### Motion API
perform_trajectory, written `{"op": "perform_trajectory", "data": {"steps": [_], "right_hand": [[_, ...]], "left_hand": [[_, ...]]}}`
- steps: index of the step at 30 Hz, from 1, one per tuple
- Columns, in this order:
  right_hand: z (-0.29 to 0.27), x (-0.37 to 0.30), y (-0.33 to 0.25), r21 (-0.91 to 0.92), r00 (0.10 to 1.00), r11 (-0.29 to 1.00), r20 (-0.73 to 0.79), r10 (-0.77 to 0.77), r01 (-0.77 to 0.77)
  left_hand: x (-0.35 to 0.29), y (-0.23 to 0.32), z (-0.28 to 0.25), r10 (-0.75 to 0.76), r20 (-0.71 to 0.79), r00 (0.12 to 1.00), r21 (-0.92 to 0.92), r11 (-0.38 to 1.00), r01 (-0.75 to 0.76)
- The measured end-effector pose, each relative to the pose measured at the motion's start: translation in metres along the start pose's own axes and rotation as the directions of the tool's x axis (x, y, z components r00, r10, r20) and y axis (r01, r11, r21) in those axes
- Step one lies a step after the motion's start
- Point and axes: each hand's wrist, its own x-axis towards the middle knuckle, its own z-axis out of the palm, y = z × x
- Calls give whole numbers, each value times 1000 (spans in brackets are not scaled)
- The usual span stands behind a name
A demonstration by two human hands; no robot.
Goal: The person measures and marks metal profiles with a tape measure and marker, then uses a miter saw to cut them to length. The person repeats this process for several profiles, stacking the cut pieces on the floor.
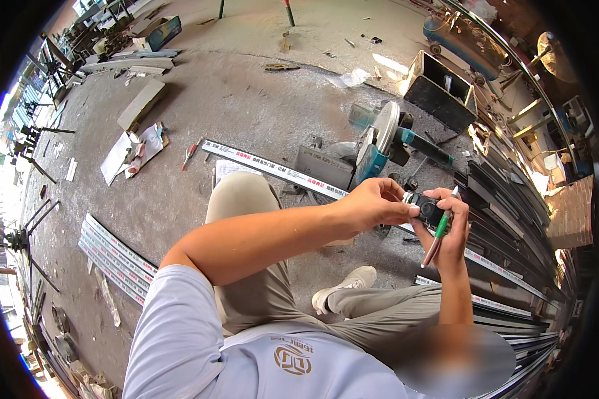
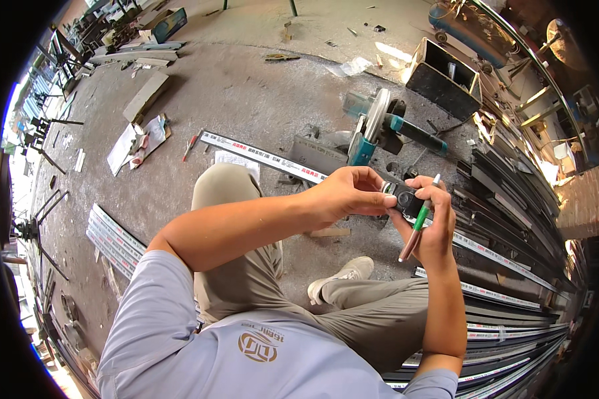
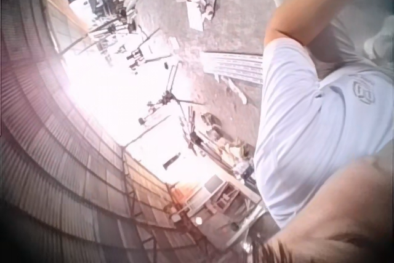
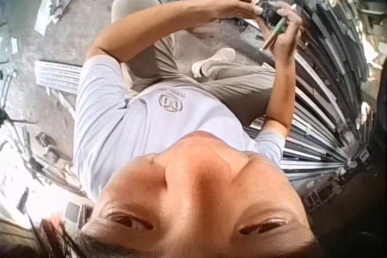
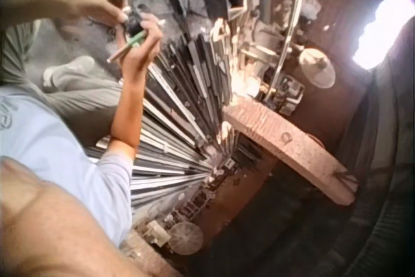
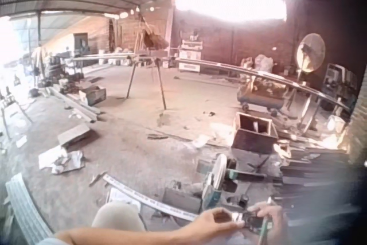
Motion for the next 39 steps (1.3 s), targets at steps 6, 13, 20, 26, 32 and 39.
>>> {"op": "perform_trajectory", "data": {"steps": [6,13,20,26,32,39], "right_hand": [[-7,-3,-3,87,991,995,134,25,-37],[-8,-9,1,159,927,948,305,219,-276],[-46,-37,48,-198,826,896,347,444,-398],[-131,-95,79,-369,698,749,288,655,-550],[-152,-176,176,-457,657,704,292,695,-543],[-50,-207,236,-512,638,701,333,694,-496]], "left_hand": [[0,-2,-3,65,106,992,185,979,-84],[6,-14,0,64,166,984,336,934,-117],[18,27,-17,337,85,938,192,918,-347],[-71,144,-134,517,-296,803,344,842,-415],[-110,187,-359,384,-826,413,215,892,-398],[-48,65,-502,163,-968,189,115,963,-244]]}}
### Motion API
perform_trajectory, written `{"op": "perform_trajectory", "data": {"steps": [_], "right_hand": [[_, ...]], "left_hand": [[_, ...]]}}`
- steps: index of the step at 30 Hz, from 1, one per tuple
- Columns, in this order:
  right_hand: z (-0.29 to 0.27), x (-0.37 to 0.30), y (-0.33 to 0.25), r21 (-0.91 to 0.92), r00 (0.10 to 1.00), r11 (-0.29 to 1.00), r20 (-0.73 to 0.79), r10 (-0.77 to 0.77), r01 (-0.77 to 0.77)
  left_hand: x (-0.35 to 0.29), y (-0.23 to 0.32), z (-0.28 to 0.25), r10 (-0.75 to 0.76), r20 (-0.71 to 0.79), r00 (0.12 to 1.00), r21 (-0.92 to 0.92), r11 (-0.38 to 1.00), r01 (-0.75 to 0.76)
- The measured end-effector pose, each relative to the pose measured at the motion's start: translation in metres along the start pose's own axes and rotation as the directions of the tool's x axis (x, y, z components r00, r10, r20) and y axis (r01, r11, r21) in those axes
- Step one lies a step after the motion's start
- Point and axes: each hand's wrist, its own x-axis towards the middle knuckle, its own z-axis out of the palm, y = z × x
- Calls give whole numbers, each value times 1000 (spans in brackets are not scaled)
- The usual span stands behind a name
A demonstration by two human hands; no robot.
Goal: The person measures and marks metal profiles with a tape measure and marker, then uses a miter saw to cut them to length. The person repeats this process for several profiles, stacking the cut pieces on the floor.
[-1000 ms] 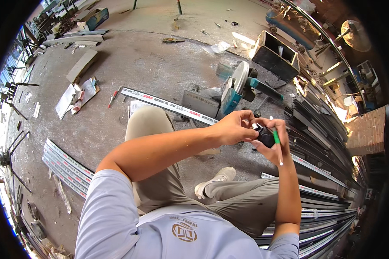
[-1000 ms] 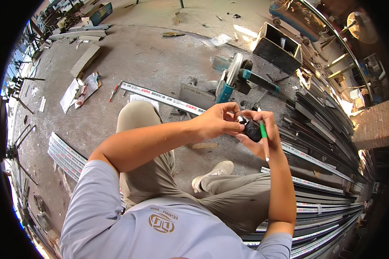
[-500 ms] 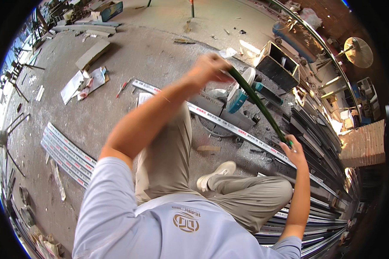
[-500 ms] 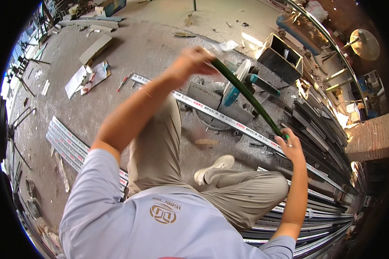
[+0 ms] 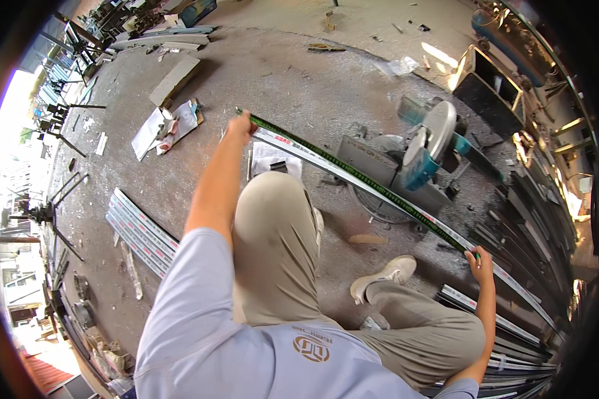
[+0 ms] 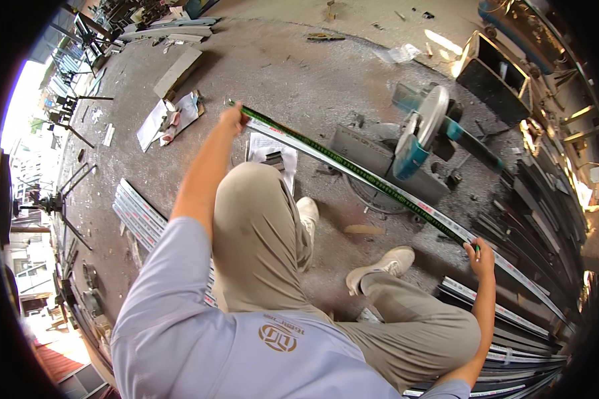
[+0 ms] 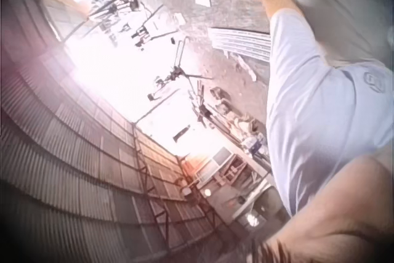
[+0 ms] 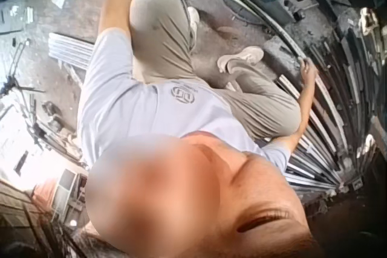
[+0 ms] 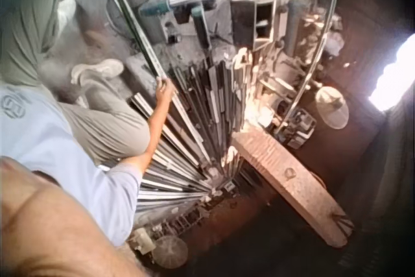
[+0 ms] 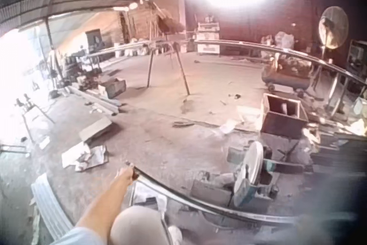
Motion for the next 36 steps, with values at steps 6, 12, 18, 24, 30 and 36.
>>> {"op": "perform_trajectory", "data": {"steps": [6,12,18,24,30,36], "right_hand": [[61,36,-6,-152,998,987,3,-59,58],[80,68,-28,-123,988,985,-79,-131,121],[82,83,-29,-131,981,983,-130,-145,128],[98,70,-19,-127,996,991,-85,-41,30],[104,62,-29,-79,983,990,-151,104,-117],[100,77,-36,-99,993,990,-77,93,-101]], "left_hand": [[2,-135,5,-125,116,985,372,925,74],[-7,-129,20,-156,115,981,464,882,86],[-14,-130,9,-119,109,987,577,816,35],[-56,-113,42,594,234,770,900,167,-402],[-116,-147,101,13,981,195,194,-169,-966],[-132,-149,110,2,1000,-12,-11,-354,-935]]}}
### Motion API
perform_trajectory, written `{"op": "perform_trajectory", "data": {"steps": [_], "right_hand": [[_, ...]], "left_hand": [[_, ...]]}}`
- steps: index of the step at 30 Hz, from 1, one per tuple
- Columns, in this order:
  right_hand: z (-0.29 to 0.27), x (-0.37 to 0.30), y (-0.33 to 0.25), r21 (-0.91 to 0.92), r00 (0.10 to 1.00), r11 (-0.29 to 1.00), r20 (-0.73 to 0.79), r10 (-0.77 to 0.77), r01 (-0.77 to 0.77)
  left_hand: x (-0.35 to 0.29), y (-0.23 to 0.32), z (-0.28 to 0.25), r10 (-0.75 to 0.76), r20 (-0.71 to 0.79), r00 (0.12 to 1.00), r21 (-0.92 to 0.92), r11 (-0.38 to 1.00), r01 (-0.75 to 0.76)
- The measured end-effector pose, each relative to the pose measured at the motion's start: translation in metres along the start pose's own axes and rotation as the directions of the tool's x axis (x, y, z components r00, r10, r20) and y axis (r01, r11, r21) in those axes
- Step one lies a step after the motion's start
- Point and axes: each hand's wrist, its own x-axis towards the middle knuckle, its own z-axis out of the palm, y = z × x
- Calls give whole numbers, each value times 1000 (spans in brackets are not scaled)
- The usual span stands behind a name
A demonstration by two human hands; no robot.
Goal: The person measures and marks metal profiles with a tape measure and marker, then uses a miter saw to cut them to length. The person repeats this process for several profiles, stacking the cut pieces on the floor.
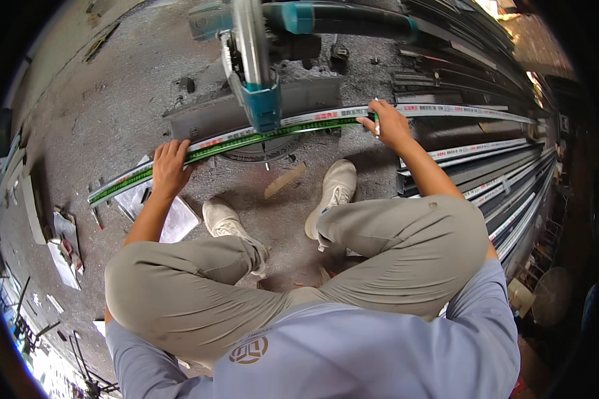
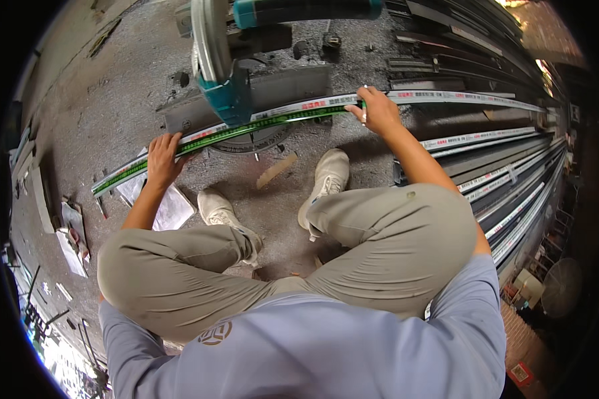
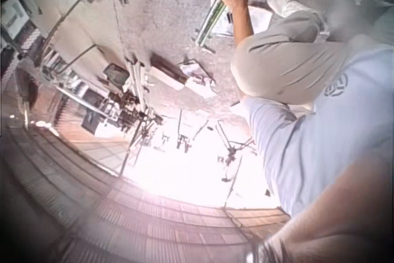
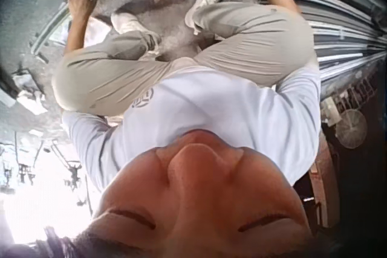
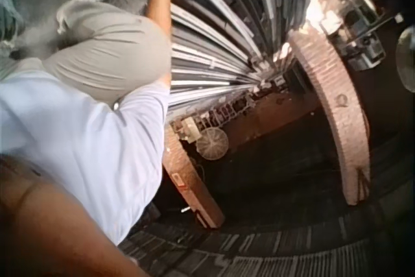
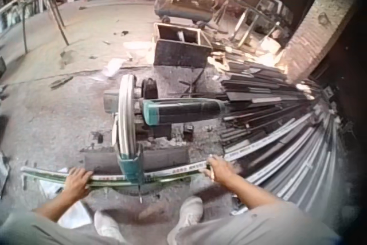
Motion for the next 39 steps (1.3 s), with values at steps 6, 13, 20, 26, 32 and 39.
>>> {"op": "perform_trajectory", "data": {"steps": [6,13,20,26,32,39], "right_hand": [[0,-14,7,-7,1000,1000,7,14,-14],[13,-11,7,10,1000,1000,-14,-8,8],[12,-2,10,25,999,999,27,40,-41],[18,-5,12,35,996,998,-60,63,-61],[15,1,15,24,994,994,20,105,-106],[5,8,9,27,992,992,10,123,-124]], "left_hand": [[-50,-86,-7,-96,129,987,109,991,82],[-148,-186,-41,-466,141,874,476,806,353],[-77,-131,-51,-262,410,873,-24,954,298],[18,-9,-107,50,721,691,-85,996,17],[76,121,-40,327,503,800,-296,935,-196],[150,282,70,198,240,950,-87,980,-182]]}}
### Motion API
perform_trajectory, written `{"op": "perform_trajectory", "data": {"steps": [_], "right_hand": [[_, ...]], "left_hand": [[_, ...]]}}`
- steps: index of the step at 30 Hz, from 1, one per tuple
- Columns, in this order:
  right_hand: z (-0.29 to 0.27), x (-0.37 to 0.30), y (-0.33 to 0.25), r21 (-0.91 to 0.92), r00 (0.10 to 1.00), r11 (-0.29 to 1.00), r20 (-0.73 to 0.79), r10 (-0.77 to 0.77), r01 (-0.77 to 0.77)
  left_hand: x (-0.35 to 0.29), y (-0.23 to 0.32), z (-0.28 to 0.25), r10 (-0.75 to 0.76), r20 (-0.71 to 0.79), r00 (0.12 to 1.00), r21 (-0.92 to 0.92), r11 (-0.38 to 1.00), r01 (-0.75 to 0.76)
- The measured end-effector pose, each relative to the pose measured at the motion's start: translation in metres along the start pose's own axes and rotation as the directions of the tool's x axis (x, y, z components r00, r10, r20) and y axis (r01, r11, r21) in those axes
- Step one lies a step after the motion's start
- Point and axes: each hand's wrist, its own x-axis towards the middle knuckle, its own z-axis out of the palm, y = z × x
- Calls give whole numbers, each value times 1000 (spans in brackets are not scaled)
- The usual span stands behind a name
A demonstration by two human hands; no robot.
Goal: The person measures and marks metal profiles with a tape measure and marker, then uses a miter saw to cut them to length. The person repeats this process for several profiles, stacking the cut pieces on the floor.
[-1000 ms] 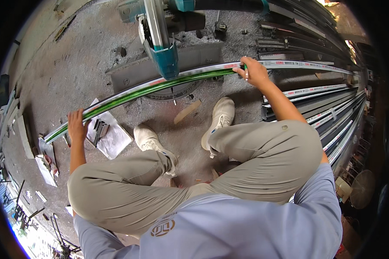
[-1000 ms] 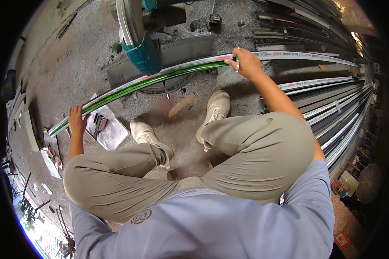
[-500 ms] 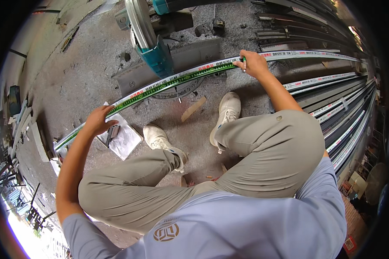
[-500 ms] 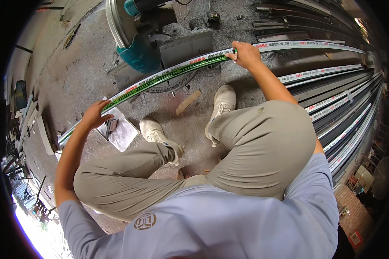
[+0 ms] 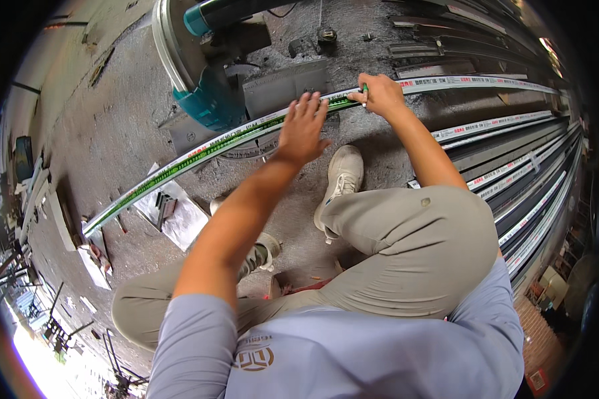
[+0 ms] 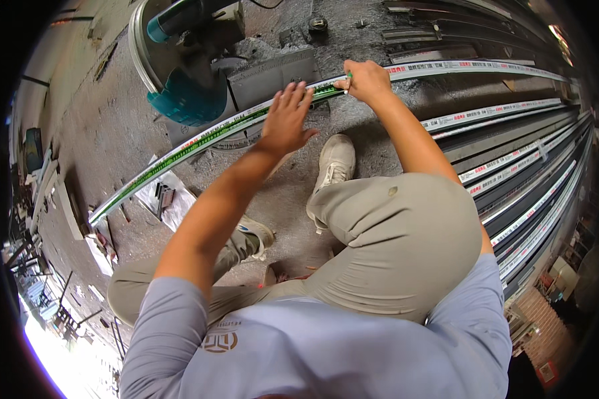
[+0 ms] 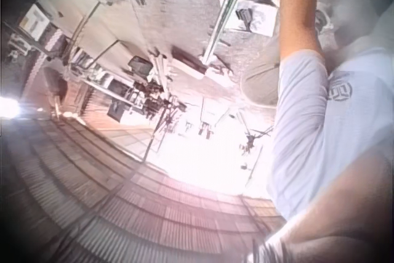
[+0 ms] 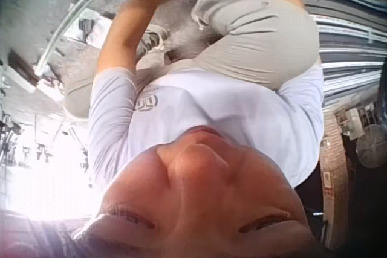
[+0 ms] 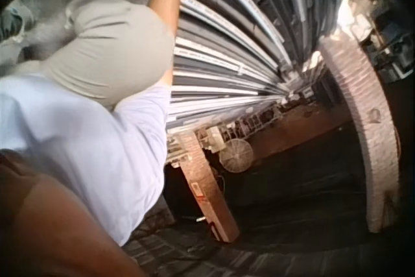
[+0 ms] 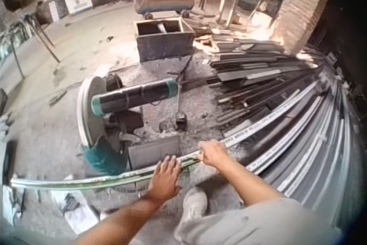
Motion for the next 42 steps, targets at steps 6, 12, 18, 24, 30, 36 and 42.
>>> {"op": "perform_trajectory", "data": {"steps": [6,12,18,24,30,36,42], "right_hand": [[-1,4,-6,-3,956,979,-215,-199,203],[34,17,-67,844,980,502,-131,-149,189],[69,26,-45,960,994,272,-40,-104,67],[73,26,-45,862,989,488,-95,-111,137],[68,21,-57,755,963,600,-173,-205,263],[73,21,-77,850,958,483,-85,-273,212],[77,23,-75,765,941,594,-46,-334,248]], "left_hand": [[28,40,16,-110,-5,994,-36,993,110],[30,39,15,-87,72,994,-5,996,88],[3,3,8,-49,-49,998,-89,995,44],[-50,-62,25,-9,-263,965,-22,1000,4],[-42,-63,35,19,-369,929,95,995,17],[-42,-66,37,30,-364,931,67,998,-6],[-42,-67,35,45,-378,925,144,990,11]]}}
